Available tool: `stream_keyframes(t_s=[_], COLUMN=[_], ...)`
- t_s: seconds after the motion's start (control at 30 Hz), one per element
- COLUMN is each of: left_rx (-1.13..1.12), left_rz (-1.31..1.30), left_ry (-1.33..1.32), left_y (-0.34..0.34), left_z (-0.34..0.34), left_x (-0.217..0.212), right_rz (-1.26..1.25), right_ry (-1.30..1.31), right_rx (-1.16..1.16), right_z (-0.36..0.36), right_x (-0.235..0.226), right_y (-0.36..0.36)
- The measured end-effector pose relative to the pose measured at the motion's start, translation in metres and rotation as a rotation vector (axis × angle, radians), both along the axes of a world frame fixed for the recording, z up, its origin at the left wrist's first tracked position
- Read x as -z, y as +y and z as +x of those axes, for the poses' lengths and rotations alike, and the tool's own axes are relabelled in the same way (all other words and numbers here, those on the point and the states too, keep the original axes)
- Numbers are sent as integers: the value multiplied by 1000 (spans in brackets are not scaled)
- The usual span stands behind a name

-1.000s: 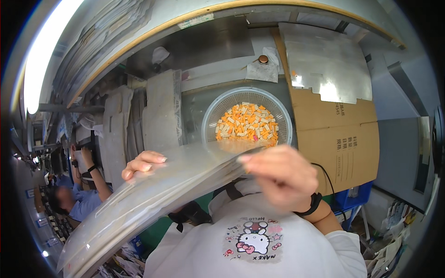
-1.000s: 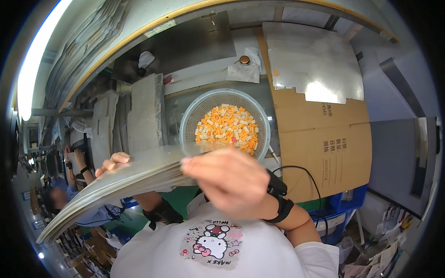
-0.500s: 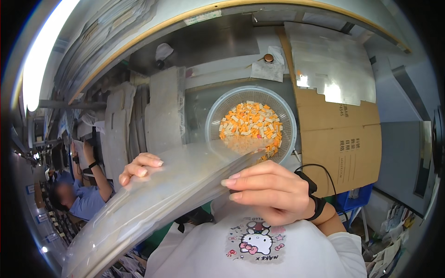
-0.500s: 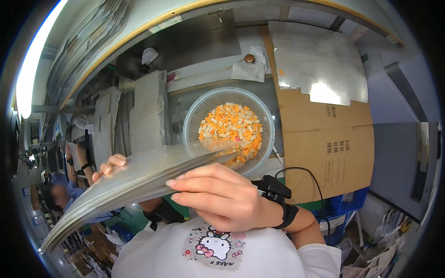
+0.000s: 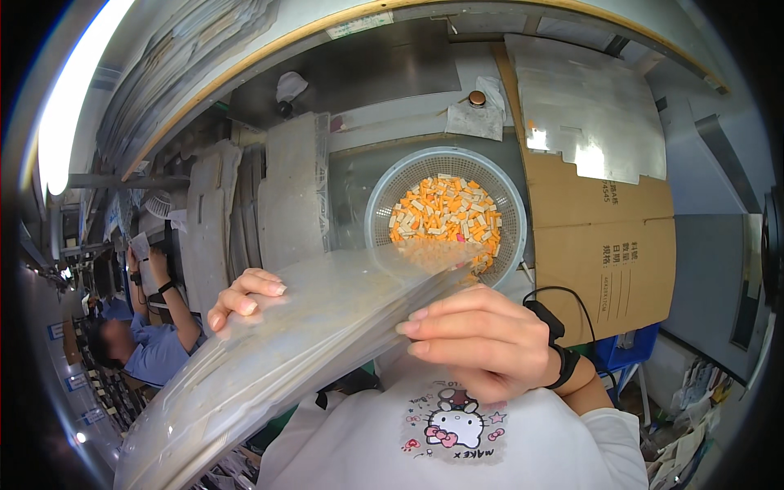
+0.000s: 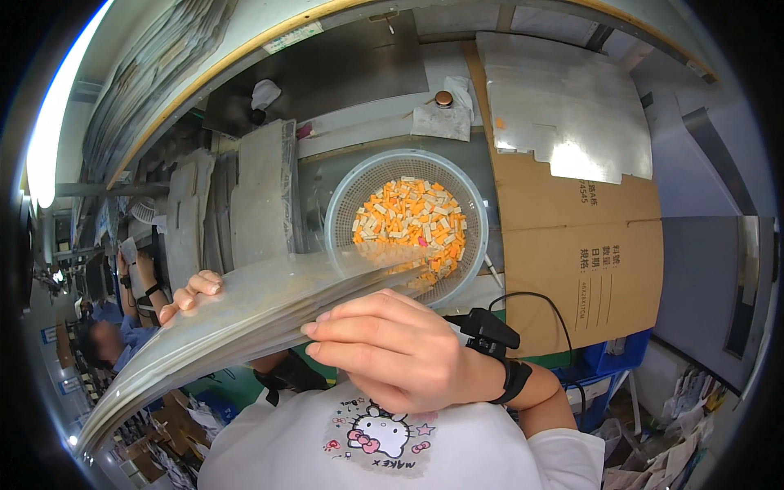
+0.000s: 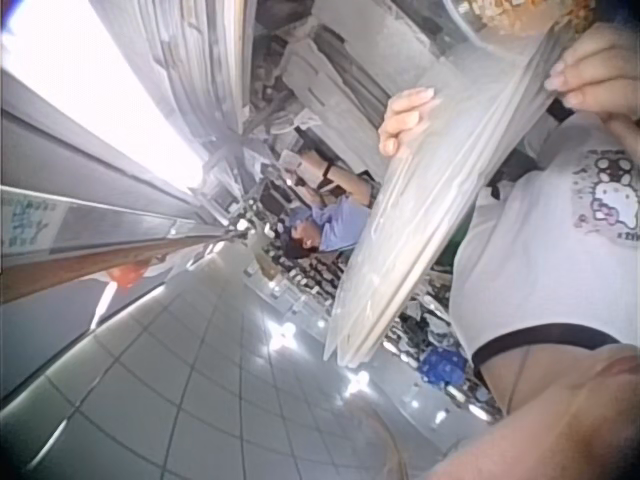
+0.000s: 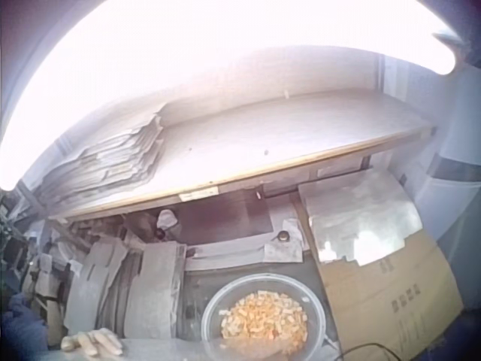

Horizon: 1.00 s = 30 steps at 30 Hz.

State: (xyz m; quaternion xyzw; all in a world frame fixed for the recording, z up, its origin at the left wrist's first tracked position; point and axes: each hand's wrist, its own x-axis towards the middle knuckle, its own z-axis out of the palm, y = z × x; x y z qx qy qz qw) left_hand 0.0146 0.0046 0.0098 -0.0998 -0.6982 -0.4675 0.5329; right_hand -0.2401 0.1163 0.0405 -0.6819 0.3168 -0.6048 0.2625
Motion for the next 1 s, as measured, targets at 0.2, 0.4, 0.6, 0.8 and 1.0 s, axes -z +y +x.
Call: stream_keyframes(t_s=[0.2,0.4,0.6,0.8,1.0], left_rx=[-15,-37,-84,-62,302], left_rz=[-7,60,85,34,-159], left_ry=[-27,-16,4,-20,49], left_y=[1,7,12,1,-27], left_z=[2,-1,-6,-4,-21], left_x=[0,0,-2,0,-7], right_rz=[24,23,76,2,305], right_ry=[28,60,115,6,142], right_rx=[-25,-75,-81,-42,-107], right_z=[0,2,3,-5,-34], right_x=[-4,-5,-10,-7,-7], right_y=[-2,-2,0,-3,-58])
